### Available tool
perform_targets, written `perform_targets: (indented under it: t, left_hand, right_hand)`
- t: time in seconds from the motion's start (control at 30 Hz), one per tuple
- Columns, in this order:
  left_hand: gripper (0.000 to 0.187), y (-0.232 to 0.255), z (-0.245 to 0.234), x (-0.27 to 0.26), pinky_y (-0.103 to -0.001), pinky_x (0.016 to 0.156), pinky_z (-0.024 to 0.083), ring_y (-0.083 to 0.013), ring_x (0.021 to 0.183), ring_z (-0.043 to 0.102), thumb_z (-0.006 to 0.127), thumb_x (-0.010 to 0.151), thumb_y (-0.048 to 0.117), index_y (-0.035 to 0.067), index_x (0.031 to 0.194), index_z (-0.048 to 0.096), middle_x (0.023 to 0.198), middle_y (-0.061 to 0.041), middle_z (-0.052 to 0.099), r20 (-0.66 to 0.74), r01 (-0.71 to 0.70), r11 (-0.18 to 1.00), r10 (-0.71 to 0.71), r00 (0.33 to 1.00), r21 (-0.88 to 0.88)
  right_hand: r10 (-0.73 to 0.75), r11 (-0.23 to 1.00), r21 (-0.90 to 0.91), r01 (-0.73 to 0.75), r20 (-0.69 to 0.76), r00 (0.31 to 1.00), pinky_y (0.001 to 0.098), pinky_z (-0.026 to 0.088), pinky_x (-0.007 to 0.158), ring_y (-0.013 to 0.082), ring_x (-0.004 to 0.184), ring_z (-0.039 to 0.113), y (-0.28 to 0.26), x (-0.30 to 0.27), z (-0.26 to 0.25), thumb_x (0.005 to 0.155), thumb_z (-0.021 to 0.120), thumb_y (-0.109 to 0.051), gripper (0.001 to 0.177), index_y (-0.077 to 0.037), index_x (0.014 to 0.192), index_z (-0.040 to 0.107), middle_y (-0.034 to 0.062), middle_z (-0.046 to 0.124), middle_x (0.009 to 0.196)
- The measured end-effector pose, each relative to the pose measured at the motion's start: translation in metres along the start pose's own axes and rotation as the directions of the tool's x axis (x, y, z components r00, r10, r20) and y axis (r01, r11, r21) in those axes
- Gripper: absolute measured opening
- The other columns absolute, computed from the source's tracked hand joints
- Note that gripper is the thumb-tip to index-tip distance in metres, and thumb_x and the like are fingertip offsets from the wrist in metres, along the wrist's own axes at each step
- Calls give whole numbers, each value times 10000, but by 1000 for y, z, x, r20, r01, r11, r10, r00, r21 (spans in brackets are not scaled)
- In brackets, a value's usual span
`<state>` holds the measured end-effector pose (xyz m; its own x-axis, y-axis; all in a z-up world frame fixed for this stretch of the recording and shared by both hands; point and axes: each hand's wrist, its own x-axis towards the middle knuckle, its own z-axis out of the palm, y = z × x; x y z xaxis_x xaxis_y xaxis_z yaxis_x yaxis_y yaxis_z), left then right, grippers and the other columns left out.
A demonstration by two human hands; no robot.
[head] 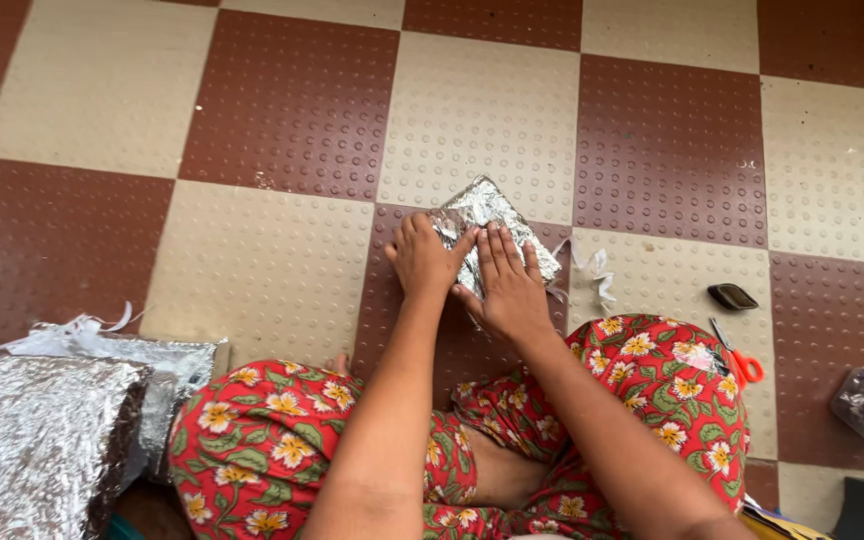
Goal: The person wraps a rectangular box with silver foil paper, secures it with black tape, and ties a white ribbon around it. They use scissors to cut the tape and ribbon, then place the finished gift on the floor.
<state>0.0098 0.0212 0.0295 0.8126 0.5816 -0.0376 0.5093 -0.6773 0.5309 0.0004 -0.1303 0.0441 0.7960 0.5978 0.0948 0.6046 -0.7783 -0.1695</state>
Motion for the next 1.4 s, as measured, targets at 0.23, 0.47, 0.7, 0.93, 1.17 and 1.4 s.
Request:
perform_targets:
  t: [0.23,0.47,0.7,0.93,1.17,1.4]
  left_hand:
    - [753,-14,-10,3,-564,1018,367,-353,1118,631,549,877,759,54,1125,639,1146,-172,683,18,19,1000,-19,1000,-16]
    - [519,-17,4,-25,-579,832,515,-441,909,697,447,1021,565,104,1020,686,963,-209,732,70,104,994,-102,992,-30]
    - [422,-14,6,-45,-567,778,542,-443,866,713,457,1027,481,124,980,678,902,-196,747,14,111,991,-110,994,-79]
    - [396,-4,-5,-52,-578,777,535,-457,884,694,484,1034,465,119,994,671,892,-214,736,76,204,968,-195,978,-143]
    - [478,-13,27,-60,-531,800,511,-454,883,684,511,1038,474,43,949,696,912,-252,734,128,298,892,-271,954,-340]
    - [478,-42,62,-70,-418,795,549,-200,869,653,569,964,400,-33,1057,749,984,-162,796,277,378,540,-261,925,-752]
  right_hand:
    - [-14,999,31,14,5,1000,533,96,1241,255,1545,243,2,-4,2,1002,396,-615,822,-47,1588,292,129,312,1656]
    - [24,999,-24,-26,-54,998,566,100,1245,282,1544,276,0,3,11,1055,411,-501,682,-58,1572,376,123,361,1645]
    - [-8,1000,-16,6,-106,994,708,63,1173,399,1528,250,-13,0,9,977,496,-424,641,-201,1572,413,201,335,1633]
    - [-85,996,23,87,-51,995,754,28,1137,452,1521,197,-2,8,-3,876,527,-453,700,-310,1555,437,221,287,1644]
    - [-71,996,62,70,8,997,734,-67,1135,413,1547,156,3,11,-4,846,505,-408,697,-370,1539,438,152,259,1671]
    - [41,991,128,-39,-13,999,733,-105,1156,374,1566,144,-16,4,14,1000,428,-536,604,-350,1574,407,93,243,1689]
